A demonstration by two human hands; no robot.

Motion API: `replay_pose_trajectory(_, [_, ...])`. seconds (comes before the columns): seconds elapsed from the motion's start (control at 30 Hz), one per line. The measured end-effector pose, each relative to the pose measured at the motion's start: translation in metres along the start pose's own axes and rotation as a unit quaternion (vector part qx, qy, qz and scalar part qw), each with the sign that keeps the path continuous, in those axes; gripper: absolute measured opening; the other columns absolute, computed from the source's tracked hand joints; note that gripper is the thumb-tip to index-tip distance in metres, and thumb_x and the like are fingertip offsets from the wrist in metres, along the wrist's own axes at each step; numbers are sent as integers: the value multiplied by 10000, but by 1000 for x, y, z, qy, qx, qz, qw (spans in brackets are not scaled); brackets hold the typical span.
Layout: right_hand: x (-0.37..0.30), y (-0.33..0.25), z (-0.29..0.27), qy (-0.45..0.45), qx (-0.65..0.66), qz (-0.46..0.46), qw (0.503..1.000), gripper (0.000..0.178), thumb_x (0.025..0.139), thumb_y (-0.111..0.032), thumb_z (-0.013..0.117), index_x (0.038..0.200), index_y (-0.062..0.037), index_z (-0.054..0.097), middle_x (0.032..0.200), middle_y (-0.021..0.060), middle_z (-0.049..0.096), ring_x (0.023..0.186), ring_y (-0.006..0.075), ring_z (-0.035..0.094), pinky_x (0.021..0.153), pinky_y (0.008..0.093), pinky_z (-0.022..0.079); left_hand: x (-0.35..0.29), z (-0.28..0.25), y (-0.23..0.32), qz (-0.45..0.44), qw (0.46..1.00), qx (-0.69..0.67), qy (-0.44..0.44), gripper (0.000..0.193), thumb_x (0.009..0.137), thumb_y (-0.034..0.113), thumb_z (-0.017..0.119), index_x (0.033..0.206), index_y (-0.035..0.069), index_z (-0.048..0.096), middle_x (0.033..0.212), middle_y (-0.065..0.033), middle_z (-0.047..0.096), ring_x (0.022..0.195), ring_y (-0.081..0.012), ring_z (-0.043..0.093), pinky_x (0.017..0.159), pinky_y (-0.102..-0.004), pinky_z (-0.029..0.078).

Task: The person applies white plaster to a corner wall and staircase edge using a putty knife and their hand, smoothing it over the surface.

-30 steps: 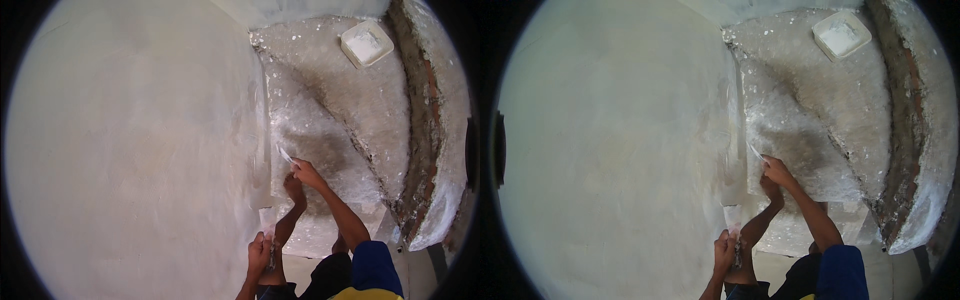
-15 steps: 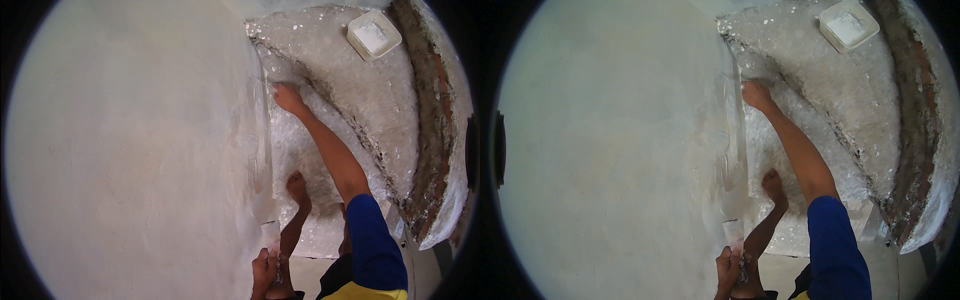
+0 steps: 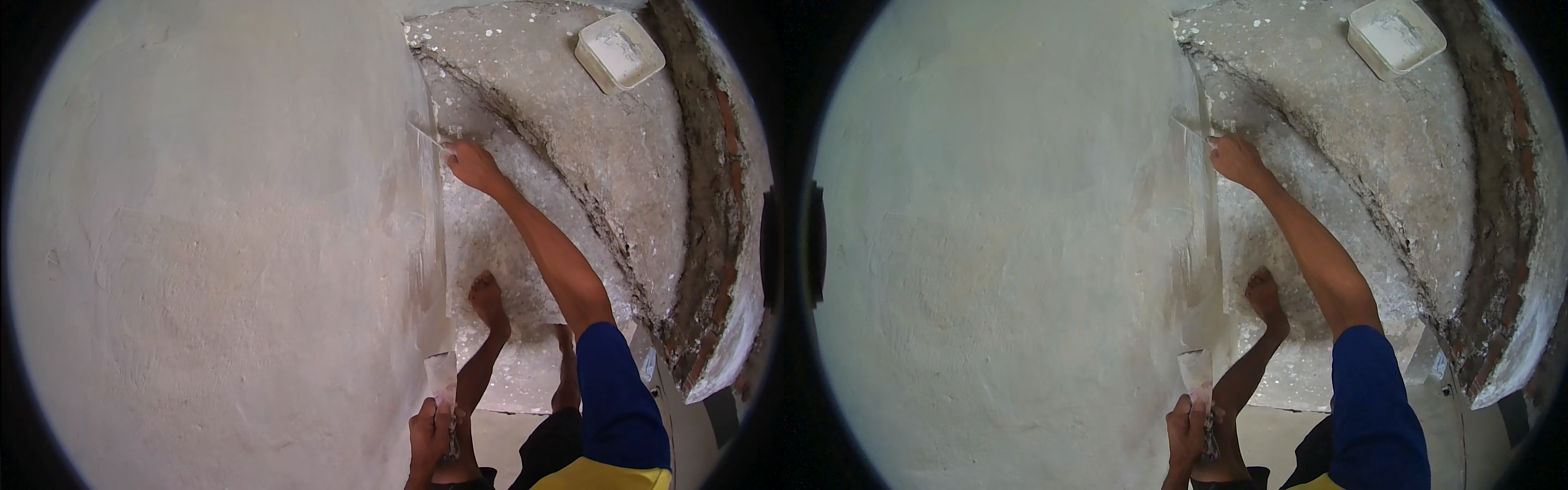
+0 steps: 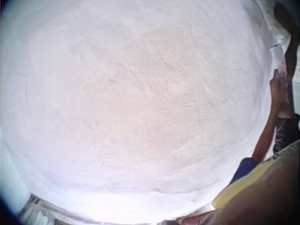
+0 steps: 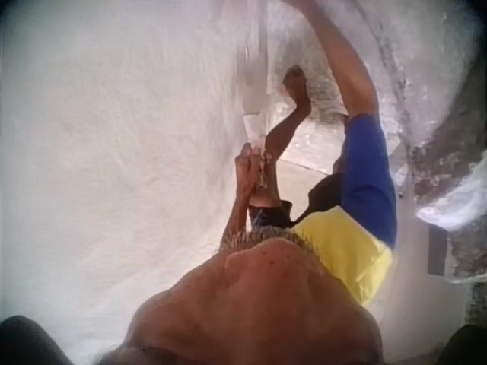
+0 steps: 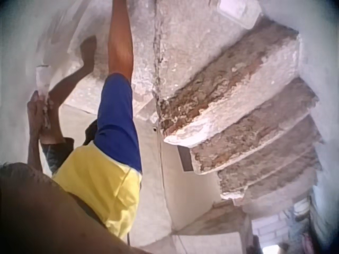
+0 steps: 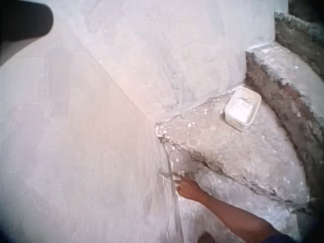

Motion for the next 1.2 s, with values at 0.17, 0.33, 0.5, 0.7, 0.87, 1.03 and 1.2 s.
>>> replay_pose_trajectory(0.17, [-19,-4,0,-32,13,-7,999,404,865,-153,513,1231,-49,649,1047,272,658,969,414,641,886,471,496,-1,1,-3,9,1000,-15,4,242,985,167,522,834,-22,520,724,-148,693,664,-229,702,607,-328,531])
replay_pose_trajectory(0.33, [-48,-5,8,-66,17,-22,997,385,888,-187,538,1234,-57,644,975,259,662,926,404,645,849,464,500,0,1,-17,4,1000,-11,1,240,988,172,521,844,-20,534,750,-144,703,679,-228,706,613,-325,535])
replay_pose_trajectory(0.5, [-41,2,-4,-17,55,-1,998,389,879,-175,530,1223,-32,640,1023,251,669,952,415,642,870,485,500,-2,0,-4,-2,1000,1,-1,232,993,154,507,846,-25,529,777,-152,712,692,-215,705,632,-316,543])
replay_pose_trajectory(0.7, [15,-15,-28,15,11,11,1000,353,864,-156,526,1142,27,643,973,256,677,860,406,678,787,485,533,0,-2,-12,-8,999,-37,-7,226,996,135,498,840,-29,510,793,-145,718,710,-181,694,656,-307,544])
replay_pose_trajectory(0.87, [32,-17,-50,-179,55,106,977,306,811,-124,486,949,92,655,838,263,685,608,283,699,504,419,537,1,-4,-4,10,999,-39,-3,228,999,143,498,843,-23,511,785,-144,718,699,-191,697,646,-312,544])
replay_pose_trajectory(1.03, [64,-11,-56,-176,-96,38,979,276,780,-90,473,826,68,695,754,221,705,597,278,704,573,415,560,10,-3,-2,11,1000,15,-6,268,991,206,526,838,-14,514,720,-179,683,643,-290,691,601,-355,531])
replay_pose_trajectory(1.2, [73,-39,-51,-211,-49,118,969,292,818,-80,458,964,52,674,920,193,698,652,301,700,573,413,568,18,-8,-14,26,999,32,1,303,978,244,547,823,-14,511,661,-218,613,618,-356,659,571,-399,496])
Point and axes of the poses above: each hand's wrist, its own x-axis towards the middle knuckle, its own z-axis out of the palm, y = z × x, the point moved 3 cm from there along x, towards the middle knuckle
